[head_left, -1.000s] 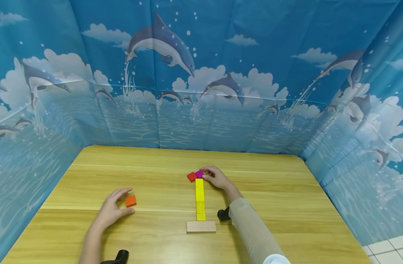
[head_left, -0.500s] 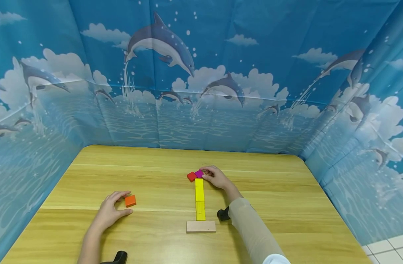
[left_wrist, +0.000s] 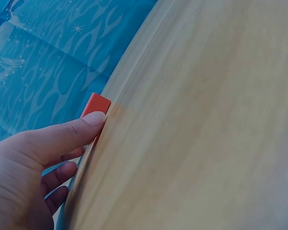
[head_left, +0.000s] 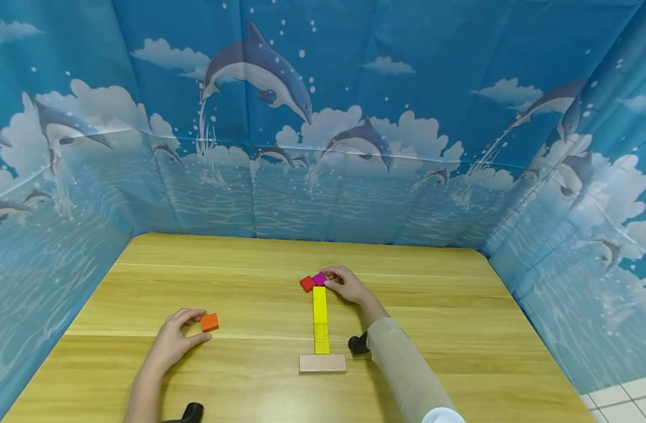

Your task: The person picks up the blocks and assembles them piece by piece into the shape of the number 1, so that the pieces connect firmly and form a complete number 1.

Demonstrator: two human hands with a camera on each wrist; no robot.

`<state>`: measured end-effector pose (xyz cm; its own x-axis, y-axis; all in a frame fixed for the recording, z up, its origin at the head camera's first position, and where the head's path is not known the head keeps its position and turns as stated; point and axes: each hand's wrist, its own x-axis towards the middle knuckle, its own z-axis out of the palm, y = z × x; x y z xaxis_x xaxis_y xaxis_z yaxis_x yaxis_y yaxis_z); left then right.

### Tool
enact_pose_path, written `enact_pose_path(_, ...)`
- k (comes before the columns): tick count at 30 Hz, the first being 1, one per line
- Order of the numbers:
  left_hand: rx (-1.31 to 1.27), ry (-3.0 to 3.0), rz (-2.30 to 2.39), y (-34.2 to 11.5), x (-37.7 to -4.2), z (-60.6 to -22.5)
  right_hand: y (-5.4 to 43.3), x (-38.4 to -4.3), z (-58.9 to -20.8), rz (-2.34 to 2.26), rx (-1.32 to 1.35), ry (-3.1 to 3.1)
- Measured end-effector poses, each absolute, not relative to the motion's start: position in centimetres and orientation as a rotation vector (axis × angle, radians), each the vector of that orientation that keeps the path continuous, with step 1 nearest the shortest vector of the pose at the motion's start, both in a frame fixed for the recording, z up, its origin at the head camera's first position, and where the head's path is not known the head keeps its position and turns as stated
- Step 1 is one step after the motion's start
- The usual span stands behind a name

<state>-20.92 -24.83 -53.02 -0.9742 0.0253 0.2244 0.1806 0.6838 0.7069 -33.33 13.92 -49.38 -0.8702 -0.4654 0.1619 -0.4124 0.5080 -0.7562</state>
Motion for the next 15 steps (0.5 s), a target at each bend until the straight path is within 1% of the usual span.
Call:
enact_pose_path(2, -0.168, -2.694, -1.158, -24.8, -20.9, -53.0, 13.8, -32.7, -48.5, -1.317, -0.780, 2.667)
enact_pose_path(6, -0.160, -2.682, -1.150, -24.8, -20.9, -53.1, 13.7, -32.3, -48.0, -1.329, -0.774, 2.660)
enact_pose_path(15, -0.131, -2.659, -1.137, -24.8, -20.8, -53.2, 13.7, -32.2, -47.8, -1.322, -0.780, 2.651)
